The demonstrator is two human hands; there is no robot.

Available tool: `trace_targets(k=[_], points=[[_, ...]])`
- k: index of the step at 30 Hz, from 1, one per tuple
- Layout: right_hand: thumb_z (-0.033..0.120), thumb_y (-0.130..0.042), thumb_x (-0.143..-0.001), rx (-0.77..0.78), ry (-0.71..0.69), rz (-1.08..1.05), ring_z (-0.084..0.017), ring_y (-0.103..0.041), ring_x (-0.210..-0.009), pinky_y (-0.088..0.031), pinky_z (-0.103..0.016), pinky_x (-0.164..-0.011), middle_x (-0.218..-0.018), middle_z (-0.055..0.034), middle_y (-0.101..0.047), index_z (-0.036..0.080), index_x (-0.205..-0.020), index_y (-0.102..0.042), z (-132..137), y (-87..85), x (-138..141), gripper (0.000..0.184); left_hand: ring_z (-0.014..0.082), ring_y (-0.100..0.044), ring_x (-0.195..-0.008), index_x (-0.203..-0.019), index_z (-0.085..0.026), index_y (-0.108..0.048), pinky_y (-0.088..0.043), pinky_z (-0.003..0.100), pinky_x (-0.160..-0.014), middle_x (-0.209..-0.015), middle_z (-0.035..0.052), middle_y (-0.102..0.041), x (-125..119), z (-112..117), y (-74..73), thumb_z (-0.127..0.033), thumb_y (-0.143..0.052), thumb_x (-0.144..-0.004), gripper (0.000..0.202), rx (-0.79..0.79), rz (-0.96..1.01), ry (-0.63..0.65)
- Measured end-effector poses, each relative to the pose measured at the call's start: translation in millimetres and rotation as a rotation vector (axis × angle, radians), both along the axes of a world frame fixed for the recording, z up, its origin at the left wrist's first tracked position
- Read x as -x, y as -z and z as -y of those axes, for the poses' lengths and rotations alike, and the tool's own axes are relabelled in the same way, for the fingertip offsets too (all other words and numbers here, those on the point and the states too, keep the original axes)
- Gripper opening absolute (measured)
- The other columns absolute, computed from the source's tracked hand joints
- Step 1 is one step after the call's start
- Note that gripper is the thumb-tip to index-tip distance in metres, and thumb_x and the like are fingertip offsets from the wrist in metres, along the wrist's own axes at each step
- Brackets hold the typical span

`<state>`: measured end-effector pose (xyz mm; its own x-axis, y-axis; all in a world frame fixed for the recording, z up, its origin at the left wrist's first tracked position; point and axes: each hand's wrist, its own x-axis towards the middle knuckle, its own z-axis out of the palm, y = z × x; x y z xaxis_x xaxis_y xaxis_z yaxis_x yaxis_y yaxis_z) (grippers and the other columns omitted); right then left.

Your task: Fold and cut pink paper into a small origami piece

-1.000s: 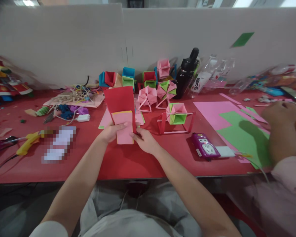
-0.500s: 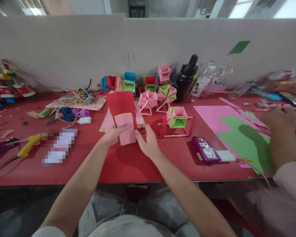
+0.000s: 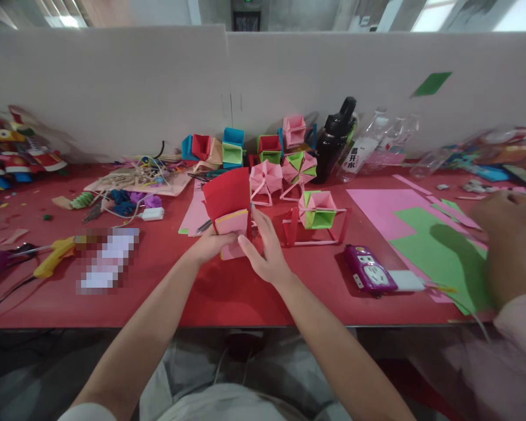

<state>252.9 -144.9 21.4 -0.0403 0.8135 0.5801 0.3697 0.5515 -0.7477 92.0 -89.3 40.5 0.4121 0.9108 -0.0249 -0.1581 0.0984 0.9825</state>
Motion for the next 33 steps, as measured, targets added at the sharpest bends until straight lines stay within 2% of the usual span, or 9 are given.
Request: trace_targets(k=[4,11,14,17,20,22,26,30,33], points=[[0.039,-0.057,-0.098,0.047,0.003,-0.073,-0.028,-0.054,-0.134,-0.049,-0.05,-0.11,-0.15,-0.0117,-0.051,0.03,-0.153,-0.038,-3,3.0,3,0.059,0.0295,-0.066,-0.108,-0.102,-0.016,-0.07,-0.05,0.043,-0.096,-0.109,0.0106,-0.073,0,0,-0.7,-0.025,-0.084,-0.064,0.041,0.005,0.017,0.047],[0.039,-0.062,-0.096,0.056,0.05,-0.13,-0.024,-0.066,-0.109,-0.055,-0.042,-0.097,-0.119,-0.0087,-0.068,0.026,-0.124,-0.059,-5,3.5,5,0.031,0.0298,-0.065,-0.111,-0.107,-0.019,-0.072,-0.054,0.043,-0.094,-0.112,0.011,-0.073,-1,2,3.3,-0.029,-0.084,-0.068,0.042,-0.013,0.076,0.098],[0.038,-0.061,-0.096,0.085,0.059,-0.145,-0.022,-0.066,-0.097,-0.055,-0.039,-0.091,-0.105,-0.0059,-0.069,0.025,-0.111,-0.063,-6,4.7,4,0.02,0.0266,-0.067,-0.105,-0.112,-0.021,-0.071,-0.057,0.043,-0.089,-0.11,0.0094,-0.072,-2,2,8.9,-0.028,-0.081,-0.072,0.042,0.084,0.087,0.183],[0.04,-0.063,-0.095,0.145,0.044,-0.186,-0.021,-0.066,-0.095,-0.055,-0.038,-0.09,-0.102,-0.005,-0.069,0.024,-0.107,-0.063,-9,6.8,3,0.02,0.0244,-0.068,-0.103,-0.11,-0.019,-0.071,-0.056,0.046,-0.094,-0.109,0.0093,-0.072,-1,-2,15.8,-0.021,-0.079,-0.072,0.039,0.132,0.056,0.217],[0.042,-0.065,-0.093,0.189,0.037,-0.19,-0.021,-0.066,-0.091,-0.055,-0.036,-0.085,-0.095,-0.004,-0.07,0.023,-0.1,-0.064,-12,5.7,1,0.02,0.0256,-0.068,-0.105,-0.11,-0.019,-0.071,-0.055,0.045,-0.096,-0.111,0.0101,-0.072,-1,-9,20.2,-0.02,-0.078,-0.073,0.038,0.051,-0.01,0.197],[0.043,-0.065,-0.092,0.167,0.125,-0.164,-0.019,-0.063,-0.081,-0.054,-0.033,-0.076,-0.086,-0.0027,-0.068,0.022,-0.092,-0.063,-13,2.0,-1,0.021,0.0253,-0.068,-0.105,-0.111,-0.018,-0.071,-0.055,0.042,-0.094,-0.11,0.0094,-0.073,-1,-13,21.0,-0.023,-0.079,-0.075,0.037,-0.05,-0.051,0.187],[0.044,-0.065,-0.091,0.09,0.334,-0.195,-0.015,-0.052,-0.062,-0.045,-0.027,-0.058,-0.068,0.0016,-0.057,0.022,-0.077,-0.053,-13,-6.5,-8,0.029,0.0193,-0.067,-0.081,-0.09,-0.013,-0.07,-0.055,0.031,-0.073,-0.086,0.0057,-0.072,-3,-15,19.4,-0.037,-0.073,-0.083,0.025,-0.231,-0.158,0.202],[0.045,-0.066,-0.091,0.093,0.332,-0.214,-0.014,-0.052,-0.06,-0.045,-0.026,-0.057,-0.064,0.0032,-0.053,0.023,-0.074,-0.05,-14,-8.1,-10,0.032,0.0163,-0.066,-0.057,-0.09,-0.014,-0.061,-0.05,0.026,-0.049,-0.071,0.0038,-0.068,-4,-9,14.1,-0.043,-0.068,-0.086,0.03,-0.143,-0.135,0.26],[0.046,-0.068,-0.089,0.12,0.302,-0.242,-0.018,-0.061,-0.07,-0.053,-0.031,-0.064,-0.075,-0.0008,-0.064,0.022,-0.088,-0.059,-14,-6.8,-8,0.026,0.0137,-0.059,-0.042,-0.087,-0.016,-0.056,-0.041,0.022,-0.037,-0.056,-0.0003,-0.061,1,-8,7.1,-0.04,-0.067,-0.086,0.026,-0.119,-0.149,0.198]])
